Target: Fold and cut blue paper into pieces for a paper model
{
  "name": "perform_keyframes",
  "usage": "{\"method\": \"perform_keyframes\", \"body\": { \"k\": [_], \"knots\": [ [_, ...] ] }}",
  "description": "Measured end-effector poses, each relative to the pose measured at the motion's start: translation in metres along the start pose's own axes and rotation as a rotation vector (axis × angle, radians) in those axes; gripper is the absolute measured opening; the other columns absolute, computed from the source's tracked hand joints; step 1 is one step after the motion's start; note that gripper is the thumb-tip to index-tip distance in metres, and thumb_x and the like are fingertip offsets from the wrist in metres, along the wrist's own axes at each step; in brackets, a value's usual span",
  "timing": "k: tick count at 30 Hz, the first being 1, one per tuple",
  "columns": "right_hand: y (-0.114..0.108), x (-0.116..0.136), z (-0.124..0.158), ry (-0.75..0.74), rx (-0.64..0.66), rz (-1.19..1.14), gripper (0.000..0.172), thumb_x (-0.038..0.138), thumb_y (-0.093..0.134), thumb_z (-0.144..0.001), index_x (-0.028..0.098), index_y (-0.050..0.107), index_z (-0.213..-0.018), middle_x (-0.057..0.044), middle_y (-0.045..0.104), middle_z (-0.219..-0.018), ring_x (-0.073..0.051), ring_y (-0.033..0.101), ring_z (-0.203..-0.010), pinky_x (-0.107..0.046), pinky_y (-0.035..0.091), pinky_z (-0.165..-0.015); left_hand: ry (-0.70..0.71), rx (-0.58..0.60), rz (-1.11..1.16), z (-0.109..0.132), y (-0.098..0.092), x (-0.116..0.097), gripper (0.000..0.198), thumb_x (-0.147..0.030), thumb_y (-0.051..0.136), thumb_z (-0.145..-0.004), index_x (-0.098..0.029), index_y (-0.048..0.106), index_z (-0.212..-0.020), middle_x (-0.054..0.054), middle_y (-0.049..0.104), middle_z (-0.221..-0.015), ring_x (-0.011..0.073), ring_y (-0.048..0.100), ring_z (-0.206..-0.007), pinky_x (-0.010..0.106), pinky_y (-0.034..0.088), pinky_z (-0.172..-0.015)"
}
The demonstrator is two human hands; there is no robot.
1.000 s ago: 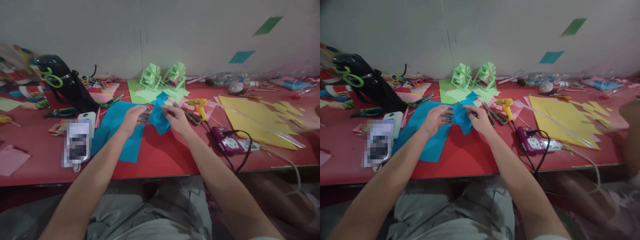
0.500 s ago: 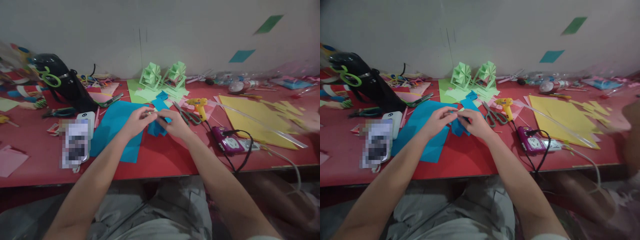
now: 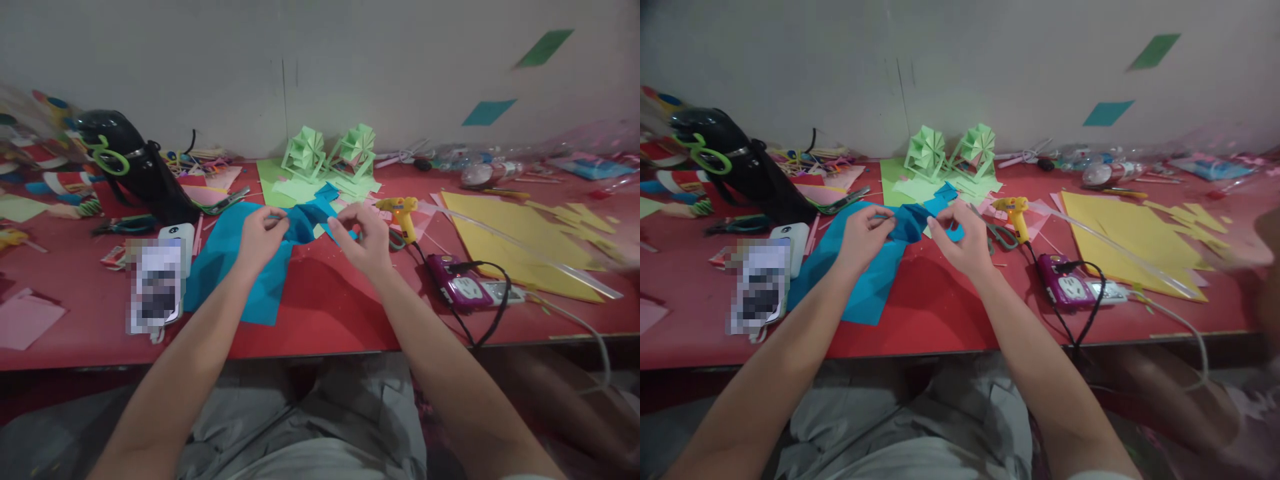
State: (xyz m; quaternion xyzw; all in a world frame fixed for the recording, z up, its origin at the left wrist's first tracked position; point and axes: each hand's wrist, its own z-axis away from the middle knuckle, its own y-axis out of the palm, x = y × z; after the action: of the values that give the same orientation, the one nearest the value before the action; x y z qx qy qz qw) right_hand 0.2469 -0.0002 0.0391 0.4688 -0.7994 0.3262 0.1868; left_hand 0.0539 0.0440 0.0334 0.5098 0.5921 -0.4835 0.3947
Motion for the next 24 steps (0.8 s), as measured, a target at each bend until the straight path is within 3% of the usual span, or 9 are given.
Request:
{"method": "perform_keyframes", "body": {
  "k": [4,10,16,22,24],
  "knots": [
    [0.007,-0.001,0.003,0.013,0.231,-0.013,0.026,0.041,0.056,-0.091,0.021,0.061,-0.076,-0.004,0.064,-0.075,-0.016,0.058,-0.071,-0.032,0.048,-0.068,-0.055,0.049,0.046,0.002,0.006,0.001,0.014,-0.028,0.068,-0.072,-0.02,0.061,-0.082,-0.003,0.058,-0.059,0.0127,0.056,-0.056,0.026,0.049,-0.058],
    [0.012,-0.014,0.001,0.06,0.066,0.086,0.019,0.039,0.064,-0.085,0.02,0.064,-0.088,-0.007,0.066,-0.09,-0.02,0.059,-0.081,-0.035,0.05,-0.075,-0.045,0.209,0.049,0.008,0.015,0.001,0.015,-0.031,0.068,-0.075,-0.021,0.06,-0.083,-0.004,0.055,-0.06,0.0118,0.053,-0.057,0.024,0.045,-0.057],
    [0.012,-0.017,0.001,0.129,0.111,0.019,0.013,0.03,0.061,-0.087,0.02,0.068,-0.082,-0.005,0.07,-0.083,-0.019,0.063,-0.078,-0.034,0.05,-0.071,-0.056,0.279,0.129,0.013,0.019,-0.003,0.014,-0.024,0.07,-0.069,-0.019,0.06,-0.078,0.001,0.065,-0.079,0.0137,0.061,-0.075,0.025,0.047,-0.067],
    [0.012,-0.014,0.001,0.098,0.177,0.004,0.013,0.027,0.061,-0.087,0.022,0.072,-0.085,-0.004,0.07,-0.085,-0.019,0.063,-0.08,-0.034,0.05,-0.074,-0.182,0.285,0.199,0.013,0.019,-0.002,0.036,-0.014,0.074,-0.056,-0.017,0.066,-0.092,0.0,0.065,-0.073,0.0139,0.06,-0.068,0.026,0.046,-0.064],
    [0.012,-0.014,0.002,0.105,0.192,0.008,0.012,0.026,0.061,-0.087,0.022,0.072,-0.085,-0.005,0.07,-0.086,-0.019,0.063,-0.079,-0.034,0.05,-0.073,-0.217,0.283,0.219,0.013,0.02,-0.001,0.035,-0.017,0.074,-0.057,-0.017,0.069,-0.092,0.001,0.066,-0.075,0.0143,0.06,-0.068,0.027,0.048,-0.064]
  ]
}}
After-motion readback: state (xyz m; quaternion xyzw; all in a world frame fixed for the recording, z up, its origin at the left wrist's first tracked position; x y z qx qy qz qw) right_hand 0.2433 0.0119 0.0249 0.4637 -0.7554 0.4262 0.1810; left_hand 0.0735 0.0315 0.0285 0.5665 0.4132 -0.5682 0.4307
